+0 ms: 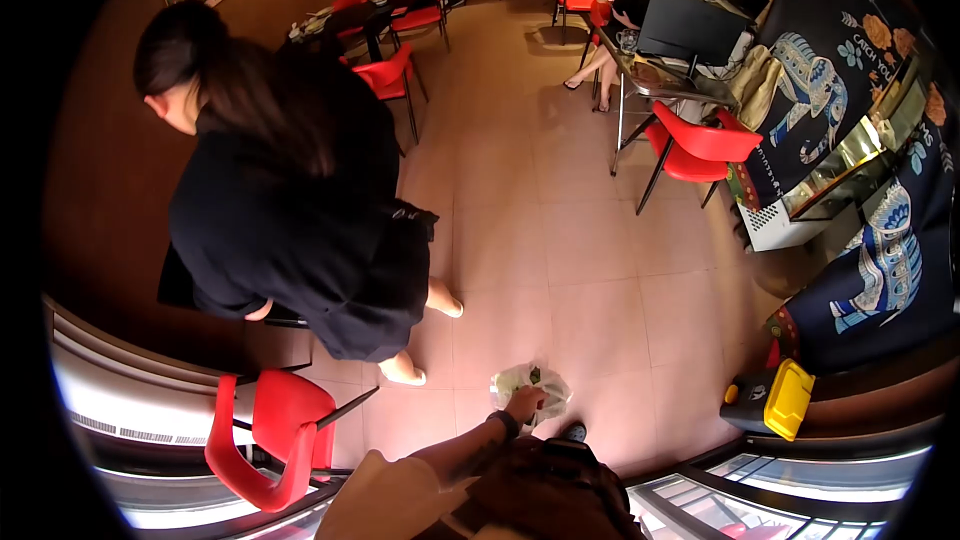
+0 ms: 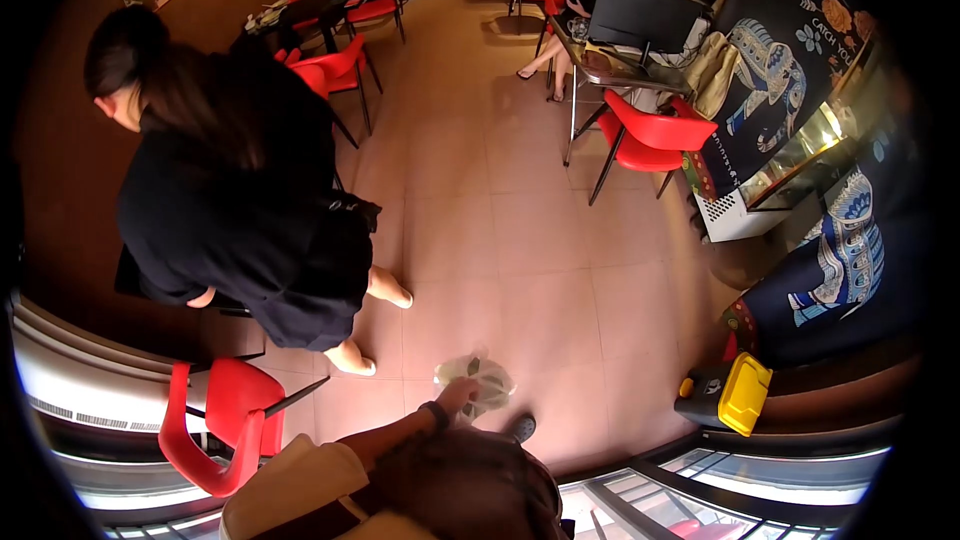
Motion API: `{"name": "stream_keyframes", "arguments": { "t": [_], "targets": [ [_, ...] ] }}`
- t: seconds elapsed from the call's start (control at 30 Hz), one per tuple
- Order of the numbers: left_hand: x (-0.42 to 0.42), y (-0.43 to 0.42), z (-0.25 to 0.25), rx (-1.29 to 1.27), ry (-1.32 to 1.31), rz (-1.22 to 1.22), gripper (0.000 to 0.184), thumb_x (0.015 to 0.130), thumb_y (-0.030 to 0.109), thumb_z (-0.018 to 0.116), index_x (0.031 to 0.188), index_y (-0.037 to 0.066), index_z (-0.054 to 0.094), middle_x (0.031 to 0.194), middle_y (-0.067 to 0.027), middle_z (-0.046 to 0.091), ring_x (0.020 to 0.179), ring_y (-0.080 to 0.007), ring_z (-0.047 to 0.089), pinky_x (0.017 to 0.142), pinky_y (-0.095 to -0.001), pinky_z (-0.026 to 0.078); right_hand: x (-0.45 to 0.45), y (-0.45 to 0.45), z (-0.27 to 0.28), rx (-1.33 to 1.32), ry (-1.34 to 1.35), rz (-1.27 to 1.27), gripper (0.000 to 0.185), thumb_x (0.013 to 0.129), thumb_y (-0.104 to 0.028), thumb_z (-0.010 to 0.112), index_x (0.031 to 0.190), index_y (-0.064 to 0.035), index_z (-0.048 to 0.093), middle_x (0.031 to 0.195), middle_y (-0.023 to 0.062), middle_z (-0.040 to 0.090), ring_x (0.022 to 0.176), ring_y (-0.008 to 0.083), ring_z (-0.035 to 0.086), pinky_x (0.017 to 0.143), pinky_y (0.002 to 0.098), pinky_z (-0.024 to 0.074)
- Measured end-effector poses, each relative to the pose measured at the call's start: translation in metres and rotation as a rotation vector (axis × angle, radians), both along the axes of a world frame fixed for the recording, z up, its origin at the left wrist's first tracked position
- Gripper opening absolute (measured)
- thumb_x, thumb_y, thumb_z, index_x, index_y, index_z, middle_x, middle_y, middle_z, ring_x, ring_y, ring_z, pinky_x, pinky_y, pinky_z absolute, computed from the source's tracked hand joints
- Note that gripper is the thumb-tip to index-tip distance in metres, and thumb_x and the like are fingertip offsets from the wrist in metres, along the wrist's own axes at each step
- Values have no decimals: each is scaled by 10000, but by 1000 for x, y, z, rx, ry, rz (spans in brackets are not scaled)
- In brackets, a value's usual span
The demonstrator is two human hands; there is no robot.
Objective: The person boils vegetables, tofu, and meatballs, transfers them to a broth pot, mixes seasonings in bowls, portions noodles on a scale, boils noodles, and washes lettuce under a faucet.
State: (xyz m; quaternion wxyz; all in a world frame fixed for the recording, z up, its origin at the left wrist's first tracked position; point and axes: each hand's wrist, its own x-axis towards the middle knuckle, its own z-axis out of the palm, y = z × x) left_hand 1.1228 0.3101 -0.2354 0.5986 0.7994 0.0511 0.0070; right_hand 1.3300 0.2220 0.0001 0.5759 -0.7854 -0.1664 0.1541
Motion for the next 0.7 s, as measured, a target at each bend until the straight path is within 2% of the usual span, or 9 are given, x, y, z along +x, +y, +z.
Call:
{"name": "stream_keyframes", "arguments": {
  "t": [0.03,0.13,0.17,0.27,0.37,0.47,0.57,0.7],
  "targets": [
    [-1,1,-5,-33,-28,16,358,935,203,523,638,3,531,586,-118,536,557,-223,512,558,-377,396,1,1,-1,-1,-2,-1,251,973,-166,547,1140,-7,647,989,100,684,932,185,642,823,367,527],
    [-7,6,-20,-258,148,66,366,948,200,548,635,10,538,585,-85,531,563,-182,501,563,-355,395,1,5,-3,-10,-6,-4,250,971,-163,549,1138,-6,647,986,100,685,930,184,644,821,368,529],
    [-9,9,-24,-226,123,44,369,950,200,569,632,15,537,593,-58,521,579,-150,495,570,-338,394,0,5,-3,-12,-6,-3,249,971,-163,549,1138,-6,647,985,100,686,929,184,644,820,368,529],
    [-12,14,-32,-196,75,75,362,951,190,567,640,8,538,591,-80,524,569,-180,502,575,-345,405,2,10,-6,-14,-4,1,248,969,-161,551,1136,-5,647,982,100,687,927,182,646,817,369,531],
    [-9,23,-26,10,-6,3,351,952,181,558,649,5,541,598,-112,544,568,-227,522,582,-361,419,3,12,-5,-19,-9,-1,246,967,-158,553,1134,-5,647,978,100,689,925,181,648,814,370,533],
    [-7,26,-24,49,-39,-34,334,951,179,541,664,7,549,620,-137,567,591,-274,552,593,-376,436,3,15,-5,-24,-11,3,244,964,-156,554,1132,-4,647,975,101,690,923,180,649,812,370,535],
    [-7,29,-22,5,12,-86,324,949,181,525,672,15,562,638,-140,583,613,-289,578,598,-383,452,4,19,-6,-30,-16,11,243,962,-154,556,1130,-3,647,972,101,692,920,179,651,809,371,537],
    [-7,28,-18,46,14,-96,223,909,164,544,737,34,604,677,-127,602,632,-287,594,612,-393,455,5,23,-7,-35,-21,14,241,960,-151,559,1128,-3,646,967,101,694,918,178,654,806,372,540]
  ]
}}
